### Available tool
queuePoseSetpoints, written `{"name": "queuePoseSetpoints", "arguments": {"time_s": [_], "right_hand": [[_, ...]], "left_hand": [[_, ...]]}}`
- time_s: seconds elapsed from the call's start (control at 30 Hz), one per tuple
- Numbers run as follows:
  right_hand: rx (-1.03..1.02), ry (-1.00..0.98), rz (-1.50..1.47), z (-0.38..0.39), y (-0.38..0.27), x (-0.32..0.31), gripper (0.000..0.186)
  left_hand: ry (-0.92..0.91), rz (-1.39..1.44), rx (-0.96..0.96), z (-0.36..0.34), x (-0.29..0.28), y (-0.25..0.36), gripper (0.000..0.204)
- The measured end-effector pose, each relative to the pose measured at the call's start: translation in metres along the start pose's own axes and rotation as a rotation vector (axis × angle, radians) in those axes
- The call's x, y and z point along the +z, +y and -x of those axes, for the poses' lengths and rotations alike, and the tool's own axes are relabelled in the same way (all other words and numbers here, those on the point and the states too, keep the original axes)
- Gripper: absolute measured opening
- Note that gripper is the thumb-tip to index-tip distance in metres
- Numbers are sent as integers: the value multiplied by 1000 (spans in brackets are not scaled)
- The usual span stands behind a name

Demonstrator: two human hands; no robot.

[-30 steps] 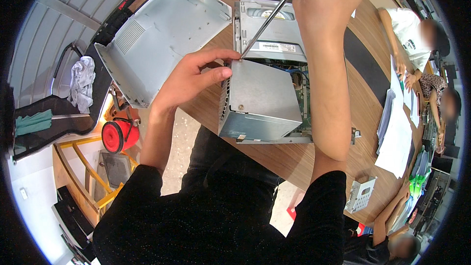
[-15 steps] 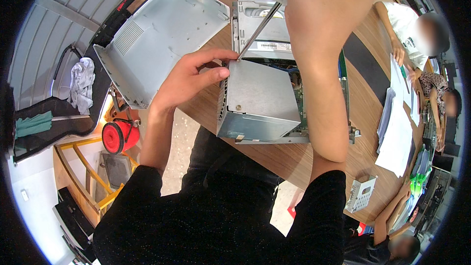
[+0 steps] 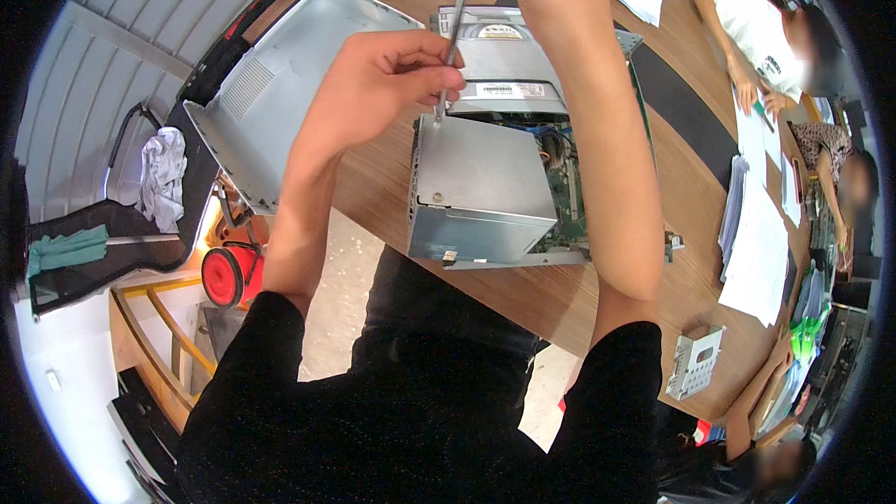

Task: The person uses a screwdriver to remove and replace a power supply unit inside a desktop computer case on a wooden table.

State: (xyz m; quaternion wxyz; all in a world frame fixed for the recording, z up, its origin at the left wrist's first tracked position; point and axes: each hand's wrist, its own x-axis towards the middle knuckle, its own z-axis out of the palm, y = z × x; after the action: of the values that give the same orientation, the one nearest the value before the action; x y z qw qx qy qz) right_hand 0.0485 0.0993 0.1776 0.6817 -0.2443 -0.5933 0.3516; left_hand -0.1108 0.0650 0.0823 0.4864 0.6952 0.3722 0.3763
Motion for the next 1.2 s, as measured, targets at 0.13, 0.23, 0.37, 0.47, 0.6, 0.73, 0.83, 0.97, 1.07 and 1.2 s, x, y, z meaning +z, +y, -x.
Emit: {"name": "queuePoseSetpoints", "arguments": {"time_s": [0.13,0.23,0.37,0.47,0.6,0.73,0.83,0.97,1.07,1.2], "right_hand": [[336,-42,-203,-17,3,-15,32],[255,-146,-127,-13,22,-32,32],[271,-97,184,-11,19,-29,41],[60,-75,283,-6,13,-16,44],[258,-301,-167,-8,5,-36,45],[300,-426,20,-10,6,-44,43],[437,-320,270,-2,-1,-29,40],[394,-297,21,-8,-1,-47,40],[516,-402,-180,1,13,-58,42],[457,-340,-92,5,13,-46,43]], "left_hand": [[-42,15,19,-3,-2,2,20],[-124,37,56,-11,-3,1,19],[-162,-3,76,-13,0,7,20],[-78,17,-68,-15,4,11,26],[-231,140,-22,-16,-8,12,29],[-242,198,28,-15,-7,13,30],[-70,-28,77,-20,-6,16,29],[-82,2,62,-18,-6,16,29],[-135,50,54,-21,-7,18,29],[-168,41,111,-21,-15,18,28]]}}
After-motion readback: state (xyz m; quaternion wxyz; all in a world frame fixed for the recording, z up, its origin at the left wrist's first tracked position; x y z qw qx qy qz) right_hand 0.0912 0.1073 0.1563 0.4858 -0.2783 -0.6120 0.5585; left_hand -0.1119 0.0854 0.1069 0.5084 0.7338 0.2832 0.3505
